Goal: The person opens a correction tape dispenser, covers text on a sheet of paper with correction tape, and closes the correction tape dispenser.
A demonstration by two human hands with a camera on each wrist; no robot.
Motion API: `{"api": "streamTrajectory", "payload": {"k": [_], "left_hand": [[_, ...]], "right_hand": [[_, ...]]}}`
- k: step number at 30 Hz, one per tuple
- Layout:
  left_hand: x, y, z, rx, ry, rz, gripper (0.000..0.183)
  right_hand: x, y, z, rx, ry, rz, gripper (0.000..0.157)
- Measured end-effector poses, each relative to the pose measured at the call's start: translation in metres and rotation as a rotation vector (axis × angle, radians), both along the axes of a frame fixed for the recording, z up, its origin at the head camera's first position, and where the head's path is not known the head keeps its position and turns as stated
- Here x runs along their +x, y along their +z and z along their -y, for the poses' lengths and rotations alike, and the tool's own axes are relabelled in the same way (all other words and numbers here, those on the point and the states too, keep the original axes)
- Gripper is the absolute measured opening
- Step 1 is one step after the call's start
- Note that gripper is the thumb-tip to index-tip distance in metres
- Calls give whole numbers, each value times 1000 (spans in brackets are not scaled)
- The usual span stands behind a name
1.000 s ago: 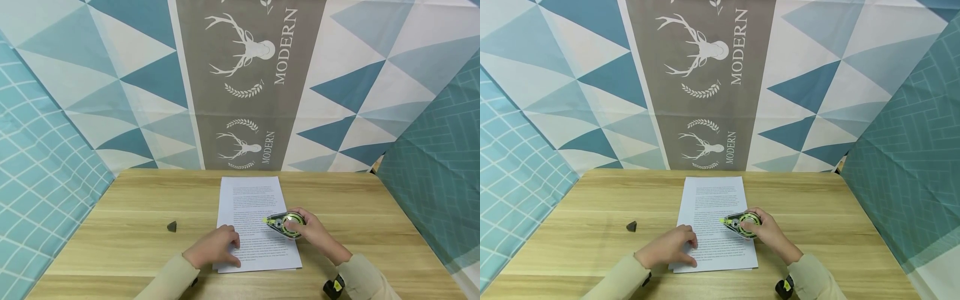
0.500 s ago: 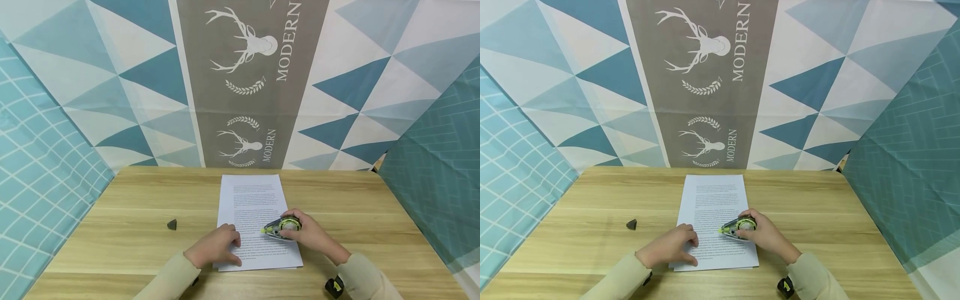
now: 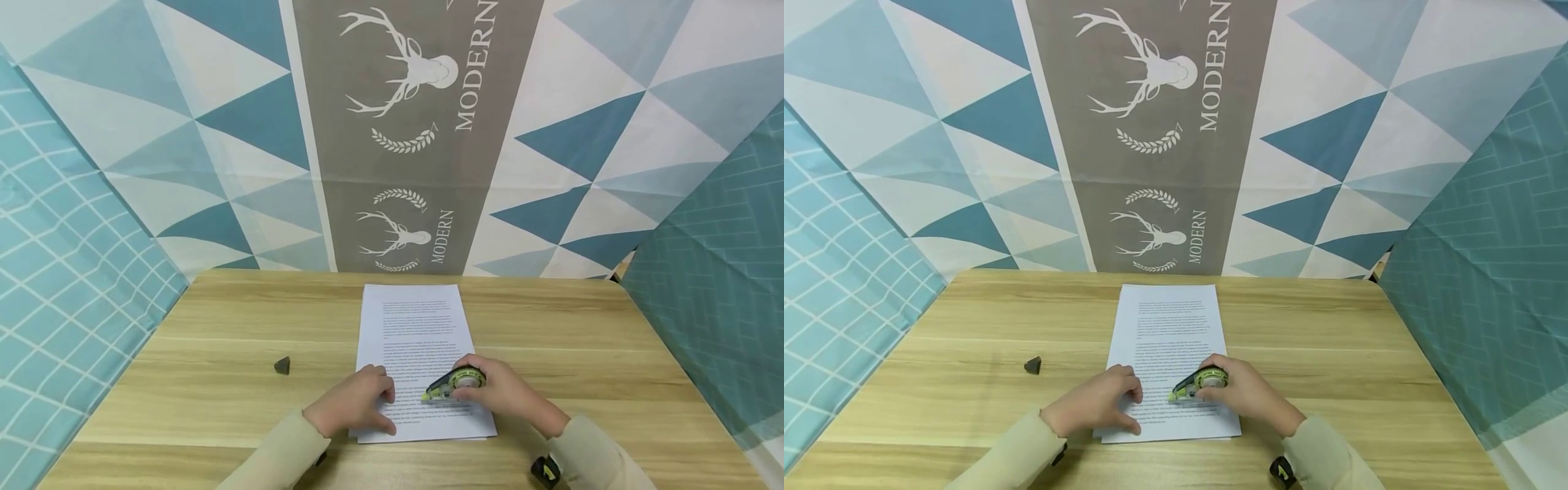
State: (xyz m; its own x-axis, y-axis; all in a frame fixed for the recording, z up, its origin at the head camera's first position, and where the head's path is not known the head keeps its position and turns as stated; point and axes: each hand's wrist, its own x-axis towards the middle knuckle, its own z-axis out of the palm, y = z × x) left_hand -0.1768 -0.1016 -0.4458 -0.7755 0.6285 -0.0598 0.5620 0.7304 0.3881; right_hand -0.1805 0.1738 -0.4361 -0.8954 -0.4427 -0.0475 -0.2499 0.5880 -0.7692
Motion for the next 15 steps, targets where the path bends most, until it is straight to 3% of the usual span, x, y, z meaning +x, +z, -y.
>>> {"api": "streamTrajectory", "payload": {"k": [8, 15], "left_hand": [[0, 1, -1, 0, 6, 13, 35], [1, 4, -1, 1, 7, 23, 34]], "right_hand": [[5, 1, 2, 13, 58, -25, 24], [5, 2, 1, 7, 60, 2, 36]]}}
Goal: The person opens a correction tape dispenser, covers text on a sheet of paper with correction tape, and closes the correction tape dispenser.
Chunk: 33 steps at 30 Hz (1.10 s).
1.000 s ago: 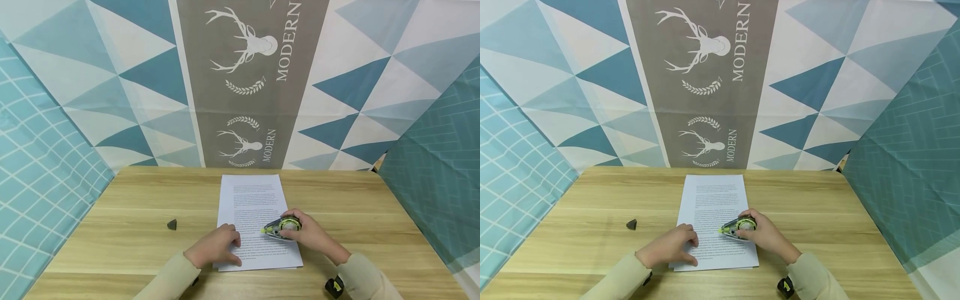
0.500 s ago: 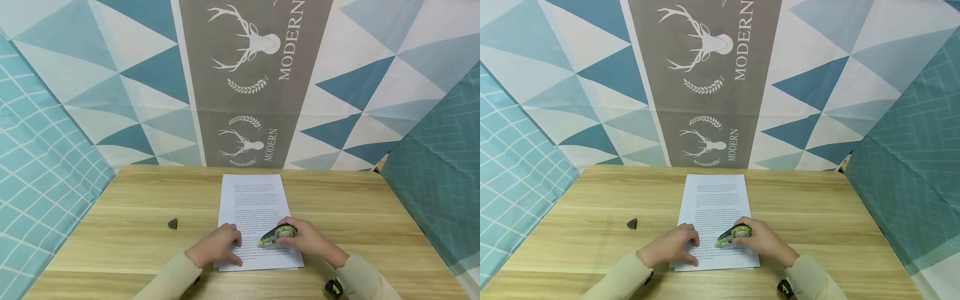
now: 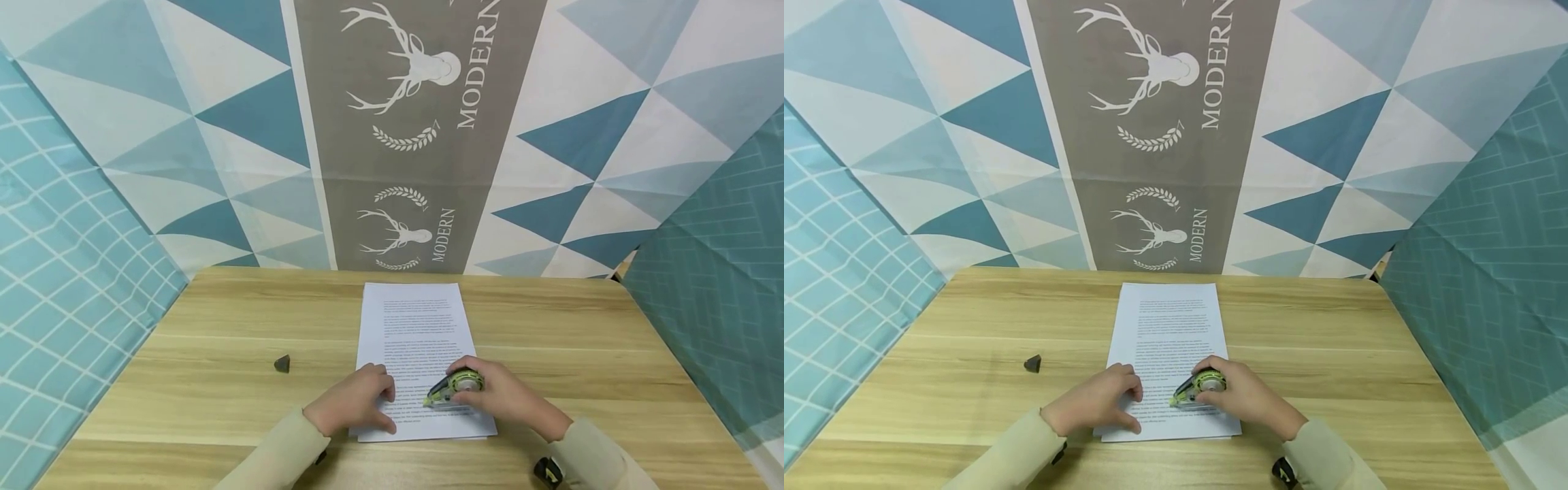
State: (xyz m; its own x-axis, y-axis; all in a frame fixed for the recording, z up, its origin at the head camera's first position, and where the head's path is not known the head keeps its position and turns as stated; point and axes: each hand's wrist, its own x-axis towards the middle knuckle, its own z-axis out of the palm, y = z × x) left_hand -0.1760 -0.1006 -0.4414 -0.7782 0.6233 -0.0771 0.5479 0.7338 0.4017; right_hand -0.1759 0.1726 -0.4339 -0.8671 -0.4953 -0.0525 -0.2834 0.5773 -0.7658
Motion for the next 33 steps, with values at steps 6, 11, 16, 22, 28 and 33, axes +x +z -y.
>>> {"api": "streamTrajectory", "payload": {"k": [6, 11, 16, 22, 28, 33], "left_hand": [[1, 0, 0, 10, -7, -3, 35], [0, -1, 0, 11, -15, -21, 35], [-1, -2, 0, 7, -24, -41, 36], [-2, -2, 0, 8, -31, -51, 37], [-2, -1, 0, 0, -32, -54, 37], [-2, -1, 0, 1, -29, -43, 37]], "right_hand": [[1, 0, 1, 2, -6, 12, 37], [2, -1, 4, 10, -6, -7, 28], [3, -1, 8, 22, 16, -54, 24], [3, -2, 14, 20, 47, -95, 23], [3, -3, 20, 11, 60, -109, 22], [3, -1, 26, 24, 57, -78, 21]]}}
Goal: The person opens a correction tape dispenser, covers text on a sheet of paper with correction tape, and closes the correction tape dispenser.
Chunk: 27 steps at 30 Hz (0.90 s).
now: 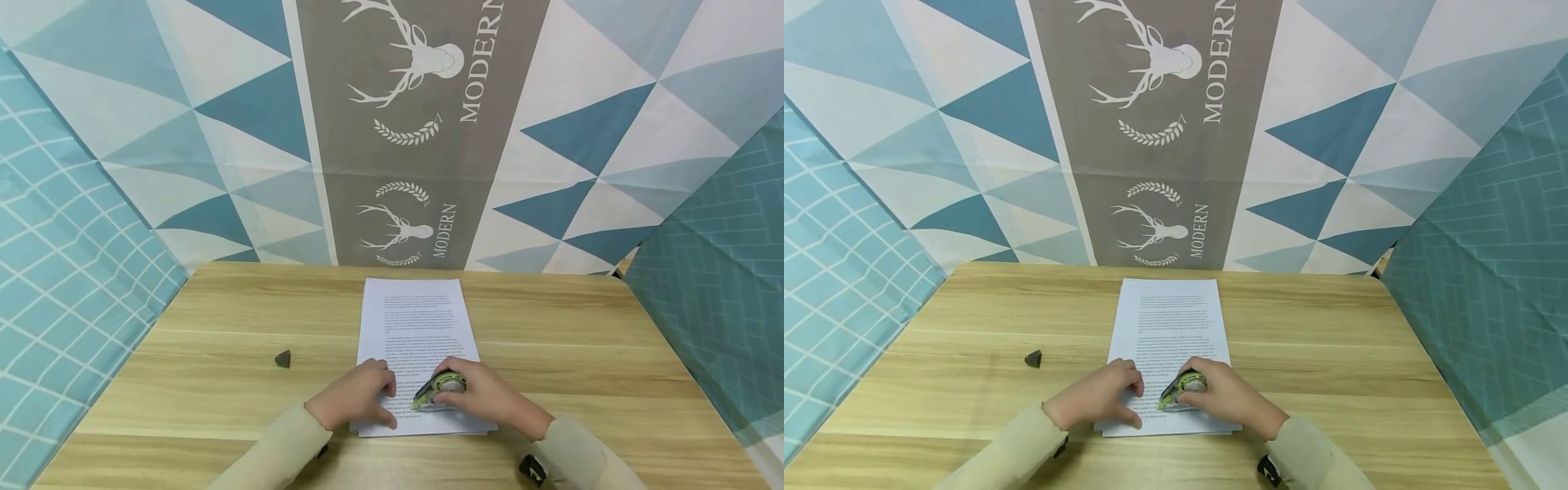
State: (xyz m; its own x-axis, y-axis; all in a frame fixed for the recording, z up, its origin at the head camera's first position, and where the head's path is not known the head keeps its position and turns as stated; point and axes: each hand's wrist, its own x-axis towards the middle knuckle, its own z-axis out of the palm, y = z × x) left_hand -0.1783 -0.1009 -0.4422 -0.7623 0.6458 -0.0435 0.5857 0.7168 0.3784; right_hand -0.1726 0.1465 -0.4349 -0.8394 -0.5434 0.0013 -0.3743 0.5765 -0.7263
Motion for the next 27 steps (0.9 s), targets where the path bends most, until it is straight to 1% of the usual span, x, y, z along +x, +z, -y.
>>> {"api": "streamTrajectory", "payload": {"k": [4, 13, 18, 27], "left_hand": [[0, -1, 0, 1, 1, 6, 37], [0, -2, -1, -1, 0, 9, 37], [0, -1, -2, 1, -7, 6, 37], [-1, 0, -1, -11, 5, 12, 37]], "right_hand": [[1, 2, 5, 6, 7, 9, 21], [2, -1, 13, 23, 19, -3, 21], [2, 0, 15, 87, 25, -43, 21], [3, 14, 24, 237, 82, -138, 21]]}}
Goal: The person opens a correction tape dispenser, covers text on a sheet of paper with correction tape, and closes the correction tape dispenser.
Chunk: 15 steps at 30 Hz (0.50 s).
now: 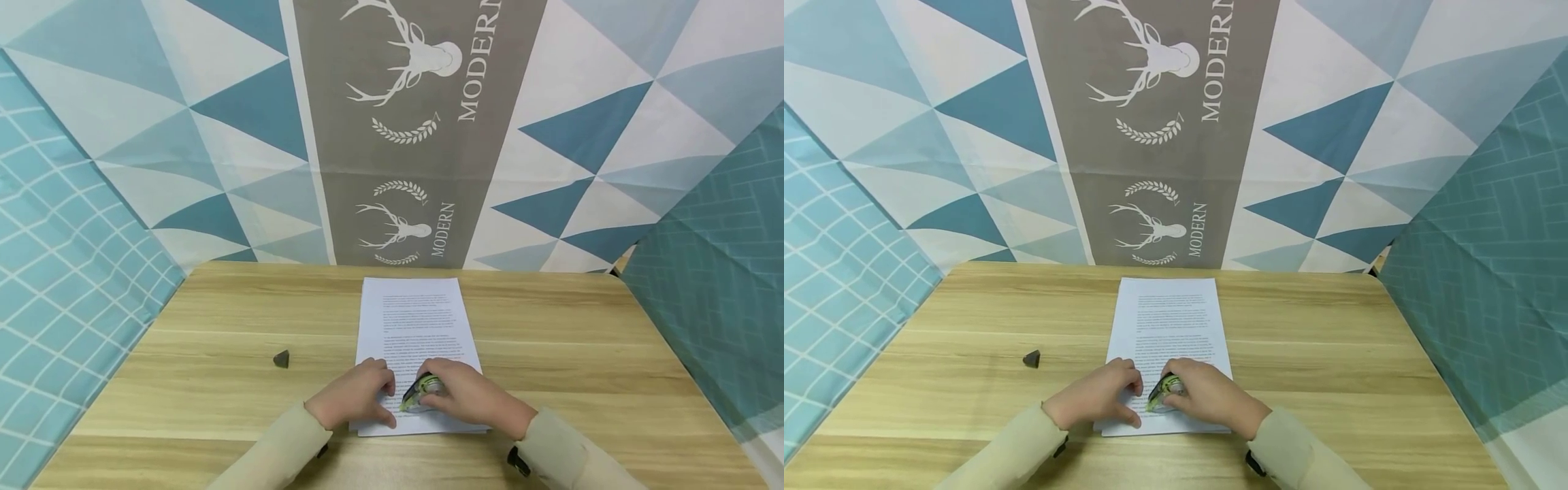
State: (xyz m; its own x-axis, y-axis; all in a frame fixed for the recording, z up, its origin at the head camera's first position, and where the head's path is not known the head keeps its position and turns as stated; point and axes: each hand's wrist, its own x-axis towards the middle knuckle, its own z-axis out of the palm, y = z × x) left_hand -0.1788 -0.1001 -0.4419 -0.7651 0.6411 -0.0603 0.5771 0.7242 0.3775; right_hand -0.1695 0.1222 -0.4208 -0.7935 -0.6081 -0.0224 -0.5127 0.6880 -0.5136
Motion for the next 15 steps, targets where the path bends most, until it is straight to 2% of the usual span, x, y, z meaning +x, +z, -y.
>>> {"api": "streamTrajectory", "payload": {"k": [9, 15], "left_hand": [[1, 2, -1, -13, -6, -11, 37], [0, 2, -1, -13, -4, -1, 37]], "right_hand": [[-2, 4, 1, 78, 11, -39, 22], [-2, 5, -3, 75, 7, -35, 22]]}}
